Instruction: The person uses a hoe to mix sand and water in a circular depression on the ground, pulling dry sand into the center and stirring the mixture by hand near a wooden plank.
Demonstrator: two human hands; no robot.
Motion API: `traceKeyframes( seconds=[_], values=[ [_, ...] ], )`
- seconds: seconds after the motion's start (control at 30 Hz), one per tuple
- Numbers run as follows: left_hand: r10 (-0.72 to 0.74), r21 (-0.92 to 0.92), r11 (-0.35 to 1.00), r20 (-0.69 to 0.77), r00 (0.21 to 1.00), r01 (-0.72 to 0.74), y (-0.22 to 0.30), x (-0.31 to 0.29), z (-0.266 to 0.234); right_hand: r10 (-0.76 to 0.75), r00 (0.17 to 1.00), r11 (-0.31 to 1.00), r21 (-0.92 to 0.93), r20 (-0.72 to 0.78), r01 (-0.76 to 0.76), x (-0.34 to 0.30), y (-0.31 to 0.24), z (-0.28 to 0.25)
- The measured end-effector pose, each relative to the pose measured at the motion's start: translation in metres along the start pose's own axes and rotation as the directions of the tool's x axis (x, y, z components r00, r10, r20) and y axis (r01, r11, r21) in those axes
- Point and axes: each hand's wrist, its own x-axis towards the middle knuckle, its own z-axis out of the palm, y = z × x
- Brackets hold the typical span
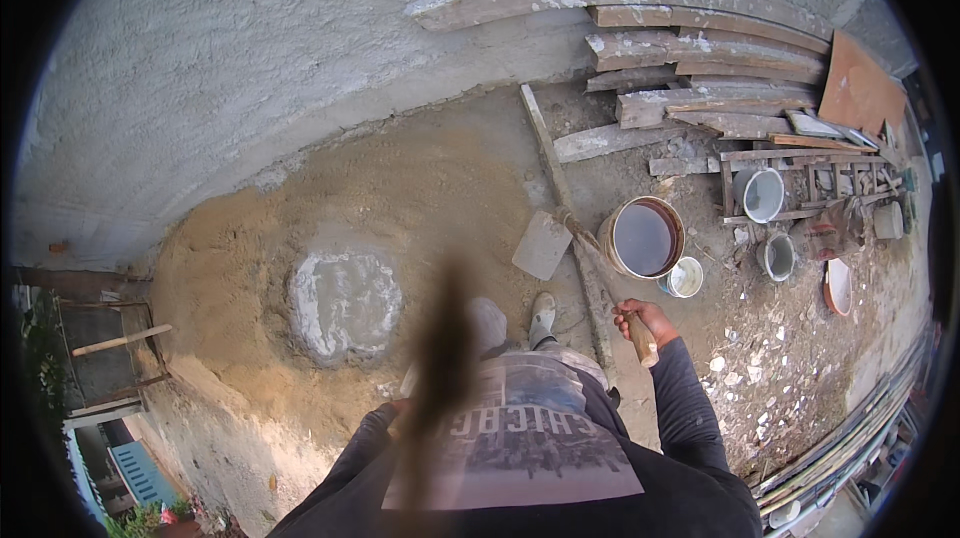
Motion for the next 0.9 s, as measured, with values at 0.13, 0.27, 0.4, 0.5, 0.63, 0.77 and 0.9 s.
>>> traceKeyframes(
  seconds=[0.13,0.27,0.4,0.5,0.63,0.77,0.9],
  values=[
    [0.006,0.022,1.000,-0.010,1.000,-0.006,0.034,0.003,-0.004,0.041,0.998,0.988,0.144,0.041,-0.047,0.045,-0.093,0.001],
    [0.021,-0.021,1.000,-0.031,0.999,-0.022,0.068,0.013,-0.006,-0.114,0.993,0.963,0.244,-0.023,0.116,0.113,-0.167,0.022],
    [0.068,-0.025,0.997,-0.016,0.998,-0.068,0.139,0.043,0.000,-0.150,0.975,0.835,0.507,-0.164,0.213,0.210,-0.231,-0.006],
    [0.139,-0.014,0.990,0.002,0.990,-0.139,0.219,0.065,-0.002,-0.270,0.913,0.729,0.555,-0.305,0.401,0.271,-0.287,-0.051],
    [0.092,-0.048,0.994,-0.041,0.995,-0.094,0.267,0.050,-0.032,-0.108,0.878,0.837,0.434,-0.466,0.333,0.318,-0.299,-0.077],
    [0.063,-0.073,0.995,-0.053,0.997,-0.067,0.298,0.031,-0.083,-0.078,0.896,0.936,0.277,-0.438,0.217,0.321,-0.350,-0.102],
    [-0.016,-0.169,0.986,-0.109,0.994,-0.002,0.303,0.000,-0.103,-0.150,0.775,0.856,-0.473,-0.613,-0.209,0.341,-0.357,-0.054]
  ],
)
